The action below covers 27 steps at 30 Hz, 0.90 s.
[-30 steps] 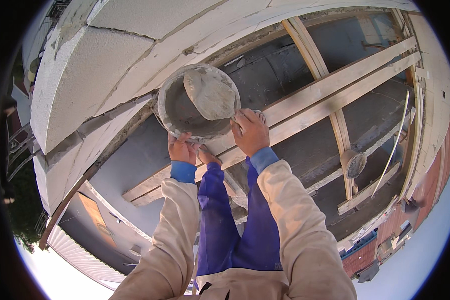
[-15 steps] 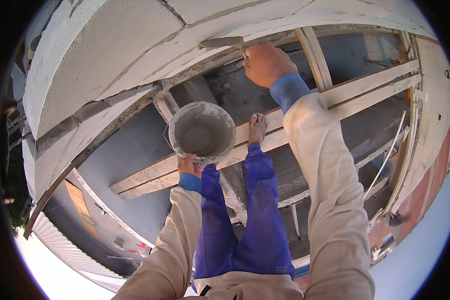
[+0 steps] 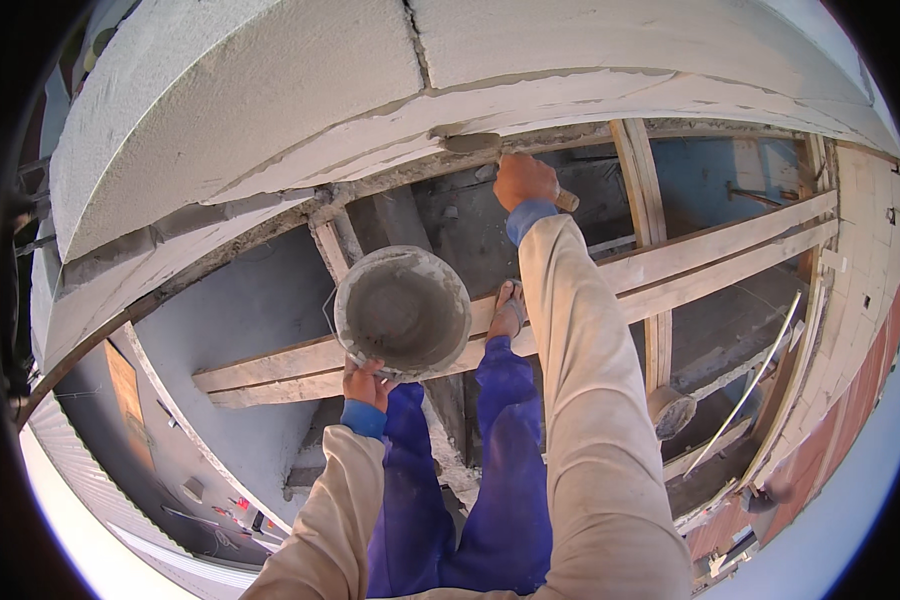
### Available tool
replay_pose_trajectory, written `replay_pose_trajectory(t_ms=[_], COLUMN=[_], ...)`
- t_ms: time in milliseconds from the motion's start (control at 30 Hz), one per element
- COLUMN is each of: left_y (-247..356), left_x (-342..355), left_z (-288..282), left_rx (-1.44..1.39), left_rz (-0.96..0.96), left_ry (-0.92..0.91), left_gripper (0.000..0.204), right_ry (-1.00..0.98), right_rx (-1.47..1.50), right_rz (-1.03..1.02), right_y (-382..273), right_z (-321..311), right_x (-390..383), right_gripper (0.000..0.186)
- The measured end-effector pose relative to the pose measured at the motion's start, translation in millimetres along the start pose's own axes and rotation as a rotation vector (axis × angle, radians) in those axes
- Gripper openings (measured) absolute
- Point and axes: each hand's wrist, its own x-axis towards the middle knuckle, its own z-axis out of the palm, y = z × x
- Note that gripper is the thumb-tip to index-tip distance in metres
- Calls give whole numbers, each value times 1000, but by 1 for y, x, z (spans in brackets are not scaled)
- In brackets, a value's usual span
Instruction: The person scoops cement from a bucket with a trowel and applies it to a hole in a white block wall. They then place a small white block into the hole and continue to apply cement around it to secure it in place.
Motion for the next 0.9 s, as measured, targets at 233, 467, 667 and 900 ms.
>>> replay_pose_trajectory(t_ms=[233,467,667,900], left_y=[-21,-36,-29,-25], left_x=[-9,-12,-16,-14], left_z=[-16,-23,-18,-27], left_rx=[-9,57,106,56], left_rz=[-41,-87,-101,-55], left_ry=[111,57,36,14], left_gripper=[67,67,64,64], right_ry=[33,214,122,173], right_rx=[48,163,92,161], right_rz=[-83,-177,-49,-134], right_y=[10,33,23,10], right_z=[-97,-109,-46,-41], right_x=[-39,-83,-77,-57], right_gripper=[22,20,19,18])
